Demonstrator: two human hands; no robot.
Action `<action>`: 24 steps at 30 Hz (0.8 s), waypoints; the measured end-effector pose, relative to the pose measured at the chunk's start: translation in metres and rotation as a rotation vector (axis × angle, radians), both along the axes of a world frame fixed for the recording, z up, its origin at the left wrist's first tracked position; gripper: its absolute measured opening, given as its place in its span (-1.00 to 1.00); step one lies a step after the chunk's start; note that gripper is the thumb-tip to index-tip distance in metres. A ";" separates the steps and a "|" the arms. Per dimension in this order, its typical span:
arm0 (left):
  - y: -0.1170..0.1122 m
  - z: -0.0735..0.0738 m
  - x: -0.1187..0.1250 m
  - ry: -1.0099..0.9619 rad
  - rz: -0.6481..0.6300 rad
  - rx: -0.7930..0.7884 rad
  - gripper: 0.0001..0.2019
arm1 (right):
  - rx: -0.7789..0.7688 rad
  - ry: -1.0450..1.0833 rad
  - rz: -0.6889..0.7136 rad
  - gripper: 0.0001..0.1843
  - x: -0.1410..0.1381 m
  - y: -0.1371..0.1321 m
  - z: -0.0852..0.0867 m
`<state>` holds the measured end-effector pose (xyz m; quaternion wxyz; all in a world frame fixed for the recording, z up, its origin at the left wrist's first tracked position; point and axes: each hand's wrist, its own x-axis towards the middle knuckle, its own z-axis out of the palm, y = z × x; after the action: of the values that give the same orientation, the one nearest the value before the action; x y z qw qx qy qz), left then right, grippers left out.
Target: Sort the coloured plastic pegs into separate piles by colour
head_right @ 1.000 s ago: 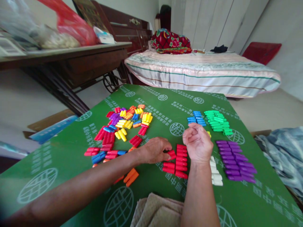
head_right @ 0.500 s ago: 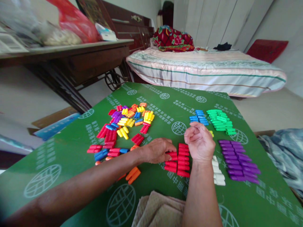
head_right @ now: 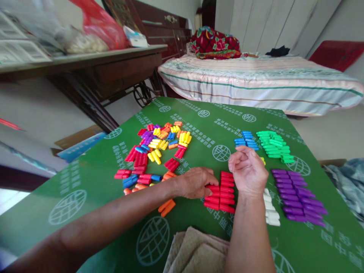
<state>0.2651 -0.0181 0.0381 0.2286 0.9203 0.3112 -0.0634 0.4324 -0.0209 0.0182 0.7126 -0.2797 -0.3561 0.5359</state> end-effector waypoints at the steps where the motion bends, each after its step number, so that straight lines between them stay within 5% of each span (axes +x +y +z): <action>1: 0.000 -0.001 -0.001 0.003 0.002 -0.004 -0.90 | -0.001 -0.002 -0.002 -0.68 0.000 0.000 0.000; 7: -0.001 -0.001 -0.005 -0.003 0.020 -0.006 -0.78 | -0.025 -0.009 0.005 -0.68 0.001 -0.001 -0.001; 11: 0.000 0.012 -0.019 -0.022 0.107 0.008 -0.67 | -0.043 -0.008 -0.003 -0.68 0.003 -0.001 -0.002; 18: -0.009 0.046 -0.089 0.073 0.255 0.006 -0.86 | -0.091 0.009 -0.052 -0.69 0.001 -0.003 0.001; 24: -0.049 0.052 -0.141 0.200 0.287 -0.065 -0.89 | -0.135 -0.004 -0.077 -0.65 -0.002 -0.004 0.005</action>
<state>0.1238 -0.0671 0.0904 0.2330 0.8476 0.4582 -0.1314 0.4308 -0.0248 0.0229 0.7115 -0.3417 -0.3095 0.5303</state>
